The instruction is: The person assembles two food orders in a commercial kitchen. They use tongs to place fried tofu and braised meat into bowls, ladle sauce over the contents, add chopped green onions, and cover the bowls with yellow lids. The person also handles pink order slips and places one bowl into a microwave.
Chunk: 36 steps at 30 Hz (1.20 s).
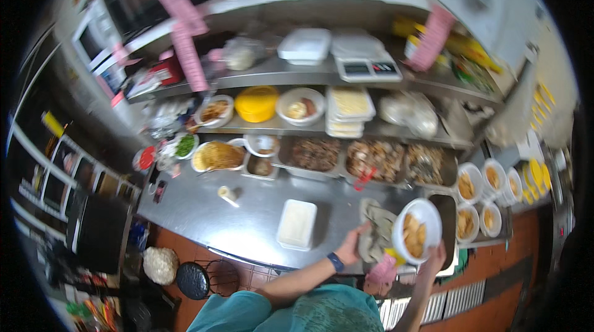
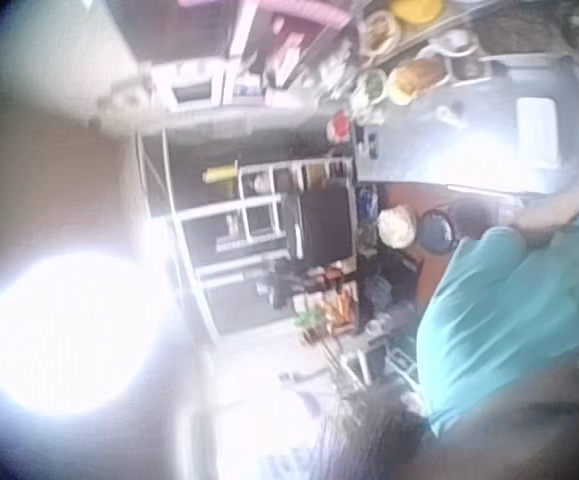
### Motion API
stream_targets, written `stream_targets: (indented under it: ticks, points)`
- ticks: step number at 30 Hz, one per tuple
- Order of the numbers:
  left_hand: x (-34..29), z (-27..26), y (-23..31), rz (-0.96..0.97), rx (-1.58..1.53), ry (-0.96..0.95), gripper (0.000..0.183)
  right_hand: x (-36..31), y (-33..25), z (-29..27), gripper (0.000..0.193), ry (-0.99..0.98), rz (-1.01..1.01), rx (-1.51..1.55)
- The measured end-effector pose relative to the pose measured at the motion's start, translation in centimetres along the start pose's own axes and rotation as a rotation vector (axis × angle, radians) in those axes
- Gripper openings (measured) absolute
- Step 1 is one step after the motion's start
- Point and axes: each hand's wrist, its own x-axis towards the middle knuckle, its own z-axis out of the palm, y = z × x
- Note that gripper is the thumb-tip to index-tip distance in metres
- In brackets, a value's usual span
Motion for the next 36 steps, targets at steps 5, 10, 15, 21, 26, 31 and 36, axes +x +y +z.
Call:
stream_targets:
  ticks: [5,10,15,21,26,31,36]
  points:
    - [-1.6,-1.5,-0.2,0.013,-0.149,0.026,0.040,-1.3,5.3,7.5,0.039,-0.116,0.049,-0.215]
    - [-1.8,-6.4,2.5,0.100,-0.291,-0.321,0.039,-0.6,5.0,8.4,0.041,-0.267,0.009,-0.334]
    - [-1.4,-8.0,2.4,0.170,-0.016,-0.161,0.039,-2.2,6.0,12.0,0.042,-0.335,0.035,-0.325]
    - [-2.1,-9.8,3.3,0.070,-0.272,-0.491,0.044,-1.2,4.4,12.1,0.039,-0.362,-0.092,-0.359]
    - [0.6,-11.4,1.1,0.203,-0.236,-0.147,0.048,-2.8,4.7,12.0,0.043,-0.448,-0.032,-0.448]
    - [0.1,-11.6,2.6,0.251,0.403,-0.272,0.051,1.0,5.4,13.4,0.041,-0.428,-0.203,-0.377]
    - [-0.3,-8.8,5.7,0.278,1.002,0.140,0.045,1.3,5.3,7.9,0.036,-0.317,-0.041,-0.339]
